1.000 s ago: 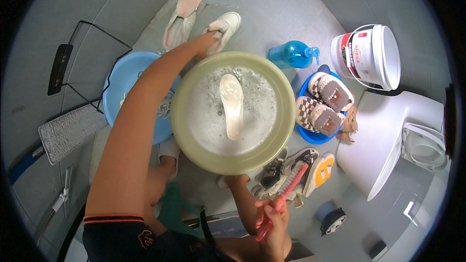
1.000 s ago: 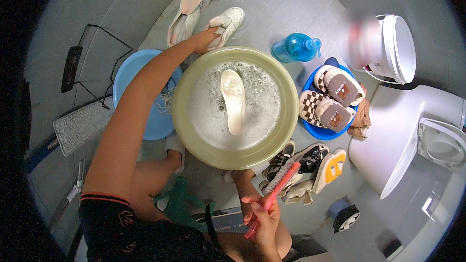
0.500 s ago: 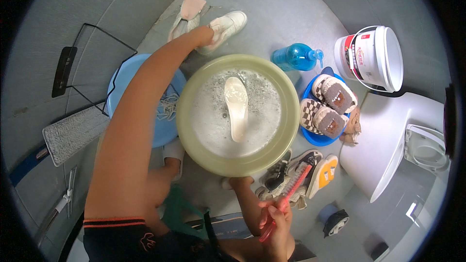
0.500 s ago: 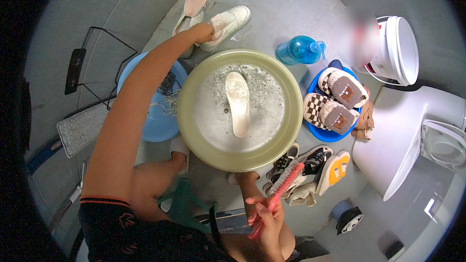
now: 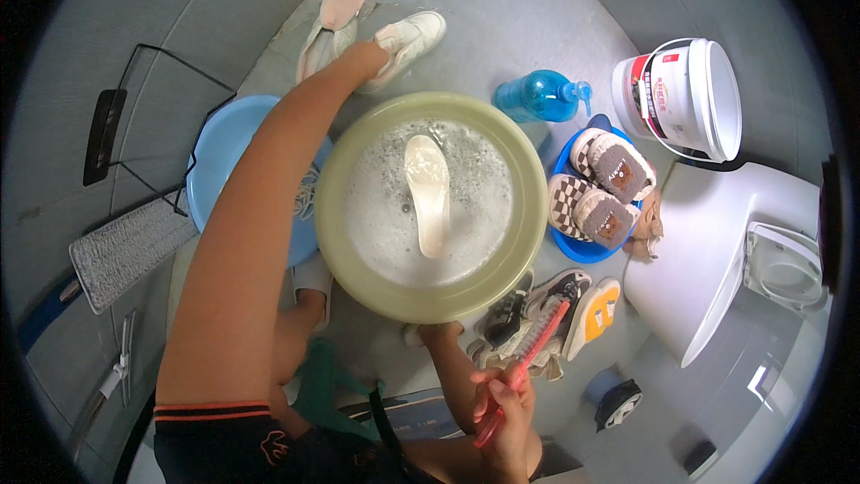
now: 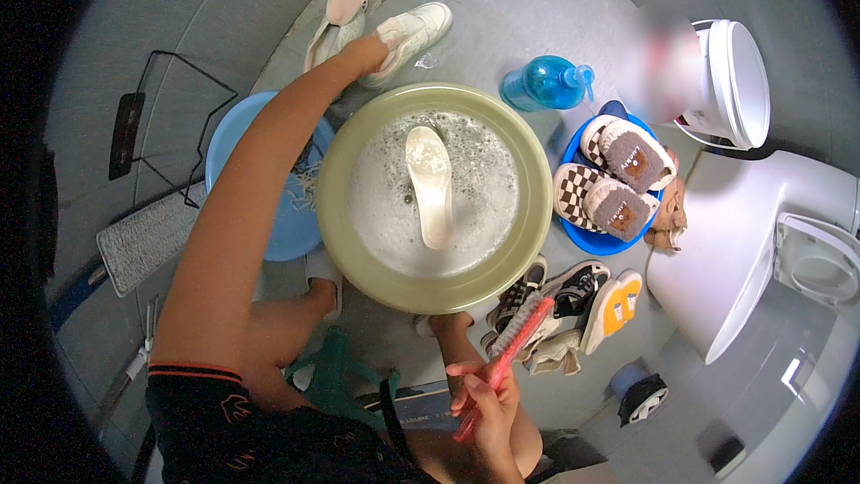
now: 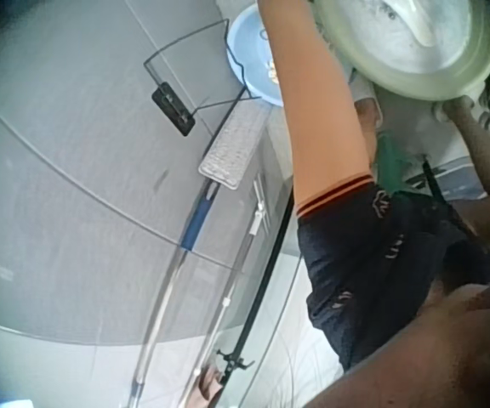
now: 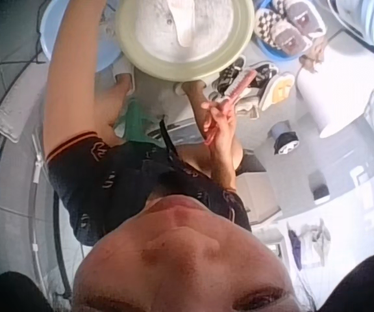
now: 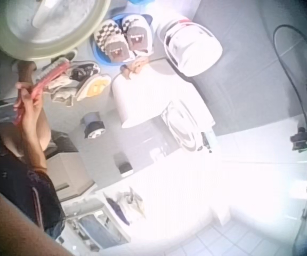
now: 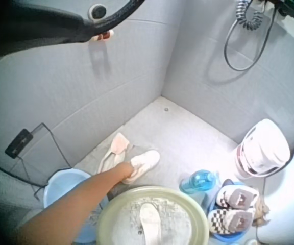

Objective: The person scrubs a white sneaker with a pink brush in a basin of soapy water. They remove the insole to clean it separately, then scrub the interior and exterior of the shoe before placing it aside.

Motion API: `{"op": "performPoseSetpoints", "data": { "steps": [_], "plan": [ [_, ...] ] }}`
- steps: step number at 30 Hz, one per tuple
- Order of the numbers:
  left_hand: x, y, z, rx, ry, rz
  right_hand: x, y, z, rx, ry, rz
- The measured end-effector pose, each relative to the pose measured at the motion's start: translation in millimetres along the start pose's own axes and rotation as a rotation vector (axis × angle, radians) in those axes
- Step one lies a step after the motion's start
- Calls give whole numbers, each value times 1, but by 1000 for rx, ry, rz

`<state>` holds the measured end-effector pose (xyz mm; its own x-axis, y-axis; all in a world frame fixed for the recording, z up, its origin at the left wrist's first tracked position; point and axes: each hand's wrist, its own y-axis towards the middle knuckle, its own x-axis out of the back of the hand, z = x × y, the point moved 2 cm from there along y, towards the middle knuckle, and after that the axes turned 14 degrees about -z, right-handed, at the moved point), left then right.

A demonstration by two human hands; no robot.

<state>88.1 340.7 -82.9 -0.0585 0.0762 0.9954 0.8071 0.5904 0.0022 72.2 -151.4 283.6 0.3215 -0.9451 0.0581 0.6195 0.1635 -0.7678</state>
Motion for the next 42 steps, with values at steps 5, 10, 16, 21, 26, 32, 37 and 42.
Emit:
{"op": "performPoseSetpoints", "data": {
  "steps": [5, 10, 16, 21, 26, 32, 37, 42],
  "plan": [
    [26, 12, -20, 55, -7, 192, 3, 2, 1, -5, -11, 1],
    [0, 17, -21, 41, 4, 173, 5, 3, -3, -9, 34, -7],
    [-11, 27, -15, 44, -81, 178, 6, 4, -3, -24, 36, -47],
    [-26, 27, -14, 94, -51, 151, 4, 3, -1, -52, 32, -55],
    [-42, 26, -22, 135, -7, 121, -10, 1, 2, -28, -38, -87],
    [-64, 20, -5, 142, 25, 118, -10, 0, 5, -21, -45, -54],
    [-17, 19, -37, 225, -142, 113, -7, -1, 1, -35, -12, -92],
    [-27, 17, -36, 196, -71, 149, -5, 3, -2, -52, 42, -57]
  ]
}}
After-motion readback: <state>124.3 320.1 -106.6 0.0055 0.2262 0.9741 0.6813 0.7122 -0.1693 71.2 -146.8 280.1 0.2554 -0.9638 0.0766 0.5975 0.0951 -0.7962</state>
